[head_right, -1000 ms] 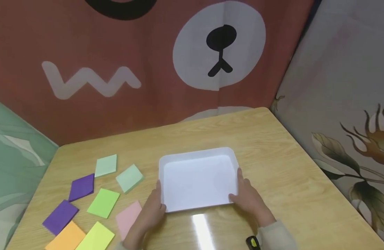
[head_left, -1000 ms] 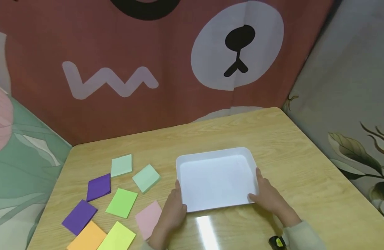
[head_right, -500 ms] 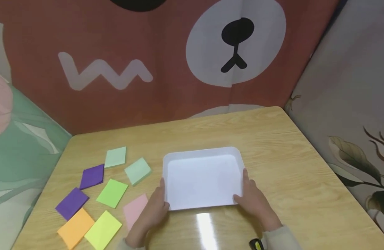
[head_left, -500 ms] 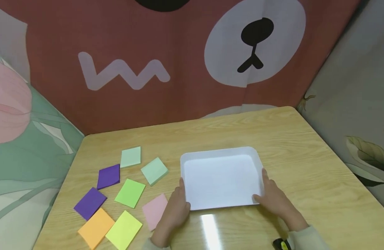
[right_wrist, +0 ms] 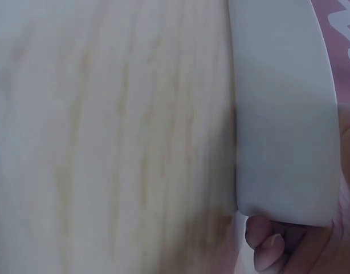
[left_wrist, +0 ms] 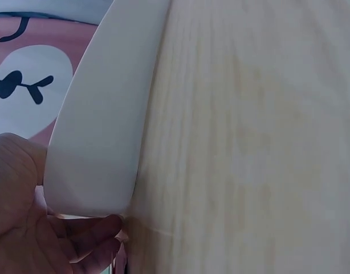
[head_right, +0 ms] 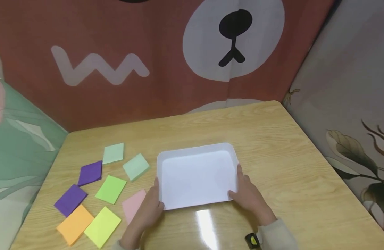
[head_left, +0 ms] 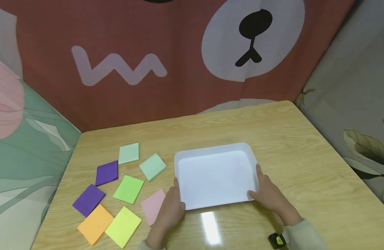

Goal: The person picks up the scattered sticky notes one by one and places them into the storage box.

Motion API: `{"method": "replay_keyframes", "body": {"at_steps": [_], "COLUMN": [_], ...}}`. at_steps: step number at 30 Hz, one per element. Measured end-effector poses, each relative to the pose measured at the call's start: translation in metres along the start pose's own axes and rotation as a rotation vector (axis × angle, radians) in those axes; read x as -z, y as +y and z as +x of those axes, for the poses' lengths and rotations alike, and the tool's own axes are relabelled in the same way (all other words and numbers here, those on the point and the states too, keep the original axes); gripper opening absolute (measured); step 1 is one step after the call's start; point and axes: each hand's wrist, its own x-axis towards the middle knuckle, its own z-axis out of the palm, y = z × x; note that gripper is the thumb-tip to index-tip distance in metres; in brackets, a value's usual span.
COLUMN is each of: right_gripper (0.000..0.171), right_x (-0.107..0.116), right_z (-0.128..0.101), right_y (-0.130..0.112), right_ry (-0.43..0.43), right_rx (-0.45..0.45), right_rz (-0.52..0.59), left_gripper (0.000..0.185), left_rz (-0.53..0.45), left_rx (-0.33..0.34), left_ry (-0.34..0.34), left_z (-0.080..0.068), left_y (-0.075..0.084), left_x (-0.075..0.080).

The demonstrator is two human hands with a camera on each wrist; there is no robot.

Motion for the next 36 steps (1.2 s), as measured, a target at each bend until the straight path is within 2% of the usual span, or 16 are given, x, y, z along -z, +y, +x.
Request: {"method": "replay_keyframes", "body": {"at_steps": [12,22,28,36], "right_gripper": [0.090,0.090,0.092,0.088], "right_x": [-0.003,-0.007,-0.012,-0.012], "right_z": [0.006,0.004,-0.001,-0.008], "right_y": [-0.005,-0.011,-0.011,-0.011], "right_ry": [0.008,-0.008,-0.013,0.008], "right_rx": [0.027,0.035,0.035,0.035], "right_rz": [0.001,-0.009,0.009,-0.004], "left_gripper": [0.072,0.075,0.073,0.070], "left_rz": [0.014,-0.010,0.010,0.021], "left_rx": [-0.005,0.022,0.043,0.030], "left_ry": [0.037,0.029,0.039,0.059], "left_z": [-0.001,-0.010,-0.019,-0.027], "left_y": [-0.005,-0.008,-0.010,-0.008], "left_x": [0.005,0.008,0.005,0.003]}}
